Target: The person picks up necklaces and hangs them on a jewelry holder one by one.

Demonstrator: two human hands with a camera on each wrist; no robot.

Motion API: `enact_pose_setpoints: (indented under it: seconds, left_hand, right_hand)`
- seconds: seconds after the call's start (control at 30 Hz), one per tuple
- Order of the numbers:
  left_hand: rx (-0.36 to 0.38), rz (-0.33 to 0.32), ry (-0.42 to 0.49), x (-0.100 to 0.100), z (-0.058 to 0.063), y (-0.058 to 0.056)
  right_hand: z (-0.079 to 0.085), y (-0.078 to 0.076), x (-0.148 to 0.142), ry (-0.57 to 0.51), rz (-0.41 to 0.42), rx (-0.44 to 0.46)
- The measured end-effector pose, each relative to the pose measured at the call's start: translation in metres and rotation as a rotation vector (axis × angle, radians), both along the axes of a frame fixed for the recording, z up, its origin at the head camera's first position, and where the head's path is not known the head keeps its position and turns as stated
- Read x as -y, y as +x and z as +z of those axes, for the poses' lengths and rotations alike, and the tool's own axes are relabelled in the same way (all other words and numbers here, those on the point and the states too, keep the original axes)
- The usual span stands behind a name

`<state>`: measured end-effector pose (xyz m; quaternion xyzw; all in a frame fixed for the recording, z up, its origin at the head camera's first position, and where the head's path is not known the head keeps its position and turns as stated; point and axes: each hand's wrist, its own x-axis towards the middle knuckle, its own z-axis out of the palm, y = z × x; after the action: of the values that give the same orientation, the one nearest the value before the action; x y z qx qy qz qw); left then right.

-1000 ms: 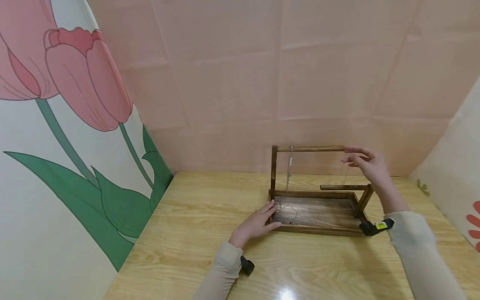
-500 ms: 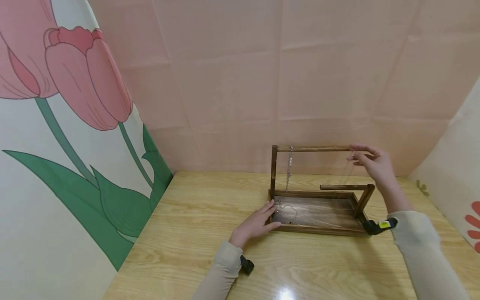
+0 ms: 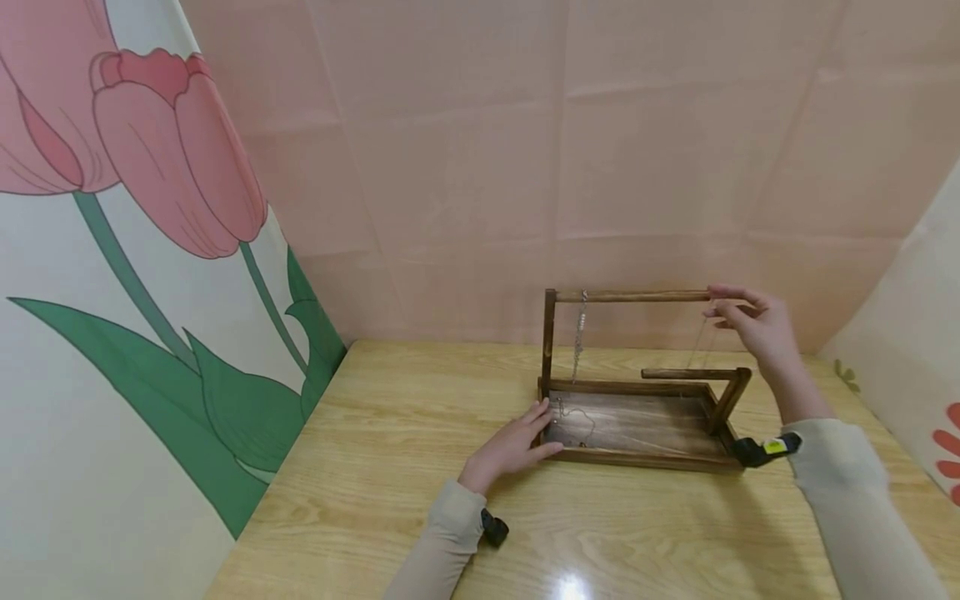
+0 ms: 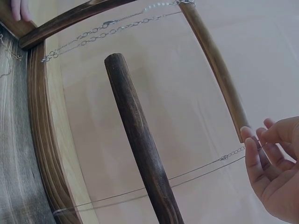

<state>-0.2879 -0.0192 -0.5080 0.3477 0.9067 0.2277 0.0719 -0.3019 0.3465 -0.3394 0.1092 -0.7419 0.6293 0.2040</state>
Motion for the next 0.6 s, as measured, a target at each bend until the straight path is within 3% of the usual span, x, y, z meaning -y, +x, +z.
enact_pose_setpoints:
  seconds: [0.6]
  left_hand:
    - [-0.005,-0.008,0.002,0.0006,0.0035,0.0024]
  right_hand:
    - [0.0074,-0.0006,-0.0002,0.158,-0.100,0.041]
